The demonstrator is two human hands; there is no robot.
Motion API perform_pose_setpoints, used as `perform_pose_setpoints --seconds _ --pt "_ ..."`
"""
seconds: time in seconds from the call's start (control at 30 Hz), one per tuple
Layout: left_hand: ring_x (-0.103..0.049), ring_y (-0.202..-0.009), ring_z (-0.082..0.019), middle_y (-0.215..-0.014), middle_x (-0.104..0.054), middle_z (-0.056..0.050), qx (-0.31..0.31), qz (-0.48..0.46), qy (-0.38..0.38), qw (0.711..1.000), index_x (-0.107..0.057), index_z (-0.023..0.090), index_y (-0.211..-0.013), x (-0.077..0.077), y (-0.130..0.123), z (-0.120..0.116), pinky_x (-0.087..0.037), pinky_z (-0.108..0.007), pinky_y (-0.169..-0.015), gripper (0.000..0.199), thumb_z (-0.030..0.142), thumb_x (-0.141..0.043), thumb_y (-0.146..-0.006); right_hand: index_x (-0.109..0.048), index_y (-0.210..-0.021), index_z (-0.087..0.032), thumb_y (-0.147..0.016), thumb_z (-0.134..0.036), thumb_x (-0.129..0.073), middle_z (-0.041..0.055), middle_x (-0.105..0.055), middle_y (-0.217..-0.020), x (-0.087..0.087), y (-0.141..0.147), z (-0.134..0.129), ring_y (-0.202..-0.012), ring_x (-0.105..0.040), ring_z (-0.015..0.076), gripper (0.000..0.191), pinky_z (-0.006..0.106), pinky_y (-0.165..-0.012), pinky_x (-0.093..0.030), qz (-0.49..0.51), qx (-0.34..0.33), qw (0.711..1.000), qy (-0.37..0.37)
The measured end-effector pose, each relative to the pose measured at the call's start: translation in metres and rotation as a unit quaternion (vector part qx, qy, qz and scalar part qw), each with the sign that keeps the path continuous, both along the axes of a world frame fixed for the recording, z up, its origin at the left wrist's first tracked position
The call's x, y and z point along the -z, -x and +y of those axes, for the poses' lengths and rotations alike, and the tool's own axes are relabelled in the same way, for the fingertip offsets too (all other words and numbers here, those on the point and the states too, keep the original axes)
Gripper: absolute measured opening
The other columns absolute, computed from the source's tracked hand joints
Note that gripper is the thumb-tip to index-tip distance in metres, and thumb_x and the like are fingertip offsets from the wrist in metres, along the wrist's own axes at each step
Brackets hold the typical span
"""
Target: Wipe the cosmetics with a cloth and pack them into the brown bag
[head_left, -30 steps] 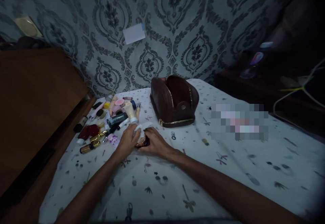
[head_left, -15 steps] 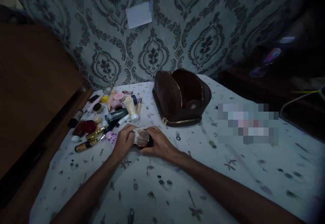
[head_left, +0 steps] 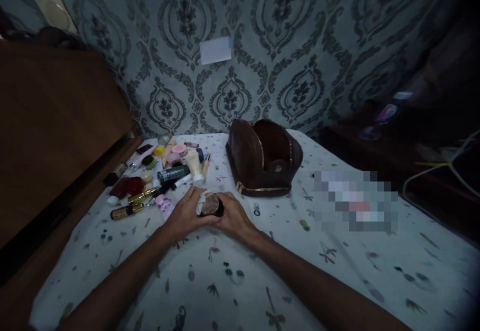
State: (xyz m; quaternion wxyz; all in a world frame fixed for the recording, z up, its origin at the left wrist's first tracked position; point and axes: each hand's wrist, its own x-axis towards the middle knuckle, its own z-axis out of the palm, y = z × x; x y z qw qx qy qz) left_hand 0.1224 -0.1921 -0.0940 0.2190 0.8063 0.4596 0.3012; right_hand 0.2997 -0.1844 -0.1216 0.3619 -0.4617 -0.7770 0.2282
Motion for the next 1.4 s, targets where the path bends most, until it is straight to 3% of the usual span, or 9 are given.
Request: perform_pose_setpoints --seconds 0.23,0.4,0.5,0.73,0.9,1.2,1.4 --pt "-0.059 -0.087 -0.026 -0.093 -0.057 -0.005 -0.045 0.088 -0.037 0.994 -0.053 0.020 -0.094 0.002 0.003 0.000 -0.047 -0.036 -0.073 0.044 0.060 -0.064 -0.081 -0.065 -0.106 -0.018 -0.068 -0.036 -0.078 0.0077 -0.067 -0.099 0.002 -0.005 0.004 -0.095 -0.060 0.0269 0.045 0.038 -0.084 -0.047 0.006 -0.049 0.999 -0.008" --pt "-0.061 -0.089 -0.026 -0.096 -0.060 -0.006 -0.062 0.123 -0.038 0.990 -0.052 0.020 -0.093 0.002 0.001 0.000 -0.048 -0.036 -0.074 0.043 0.058 -0.066 -0.081 -0.062 -0.117 -0.018 -0.076 -0.039 -0.073 0.0089 -0.066 -0.110 0.002 -0.014 0.009 -0.103 -0.059 0.0267 0.047 0.038 -0.089 -0.047 0.050 -0.121 0.991 0.008" --pt "-0.062 -0.089 -0.025 -0.095 -0.061 -0.006 -0.074 0.128 -0.044 0.988 -0.052 0.021 -0.093 0.003 0.000 -0.001 -0.048 -0.035 -0.074 0.039 0.057 -0.063 -0.084 -0.063 -0.117 -0.017 -0.072 -0.037 -0.077 0.0086 -0.067 -0.106 0.002 -0.015 0.011 -0.099 -0.061 0.0259 0.050 0.037 -0.087 -0.047 0.069 -0.105 0.992 0.028" --pt "-0.064 -0.087 -0.025 -0.093 -0.064 -0.007 -0.090 0.157 -0.061 0.982 -0.054 0.019 -0.094 0.005 -0.001 -0.001 -0.048 -0.034 -0.072 0.038 0.056 -0.059 -0.088 -0.062 -0.095 -0.016 -0.067 -0.026 -0.076 0.0040 -0.061 -0.090 -0.004 -0.010 0.006 -0.087 -0.057 0.0220 0.033 0.032 -0.076 -0.045 0.019 -0.012 0.999 0.026" --pt "-0.066 -0.083 -0.025 -0.090 -0.066 -0.008 -0.112 0.206 -0.094 0.968 -0.056 0.019 -0.090 0.002 -0.006 -0.004 -0.047 -0.032 -0.068 0.039 0.057 -0.053 -0.091 -0.055 -0.089 -0.019 -0.062 -0.035 -0.082 0.0018 -0.057 -0.086 -0.006 -0.008 0.003 -0.086 -0.054 0.0218 0.042 0.032 -0.074 -0.043 -0.006 0.031 0.999 0.018" --pt "-0.068 -0.082 -0.027 -0.089 -0.070 -0.011 -0.137 0.276 -0.095 0.947 -0.063 0.016 -0.090 -0.005 -0.008 -0.007 -0.045 -0.031 -0.065 0.034 0.050 -0.056 -0.092 -0.051 -0.088 -0.018 -0.067 -0.031 -0.077 0.0017 -0.055 -0.086 -0.006 -0.011 0.003 -0.084 -0.053 0.0204 0.036 0.031 -0.073 -0.042 -0.005 0.012 1.000 0.005" --pt "-0.066 -0.074 -0.023 -0.082 -0.069 -0.008 -0.106 0.201 -0.142 0.963 -0.063 0.018 -0.083 -0.001 0.000 -0.003 -0.043 -0.029 -0.063 0.038 0.053 -0.053 -0.093 -0.053 -0.085 -0.019 -0.068 -0.030 -0.073 0.0008 -0.058 -0.083 -0.003 -0.008 0.006 -0.082 -0.054 0.0197 0.029 0.031 -0.074 -0.042 0.027 0.031 0.999 -0.018"
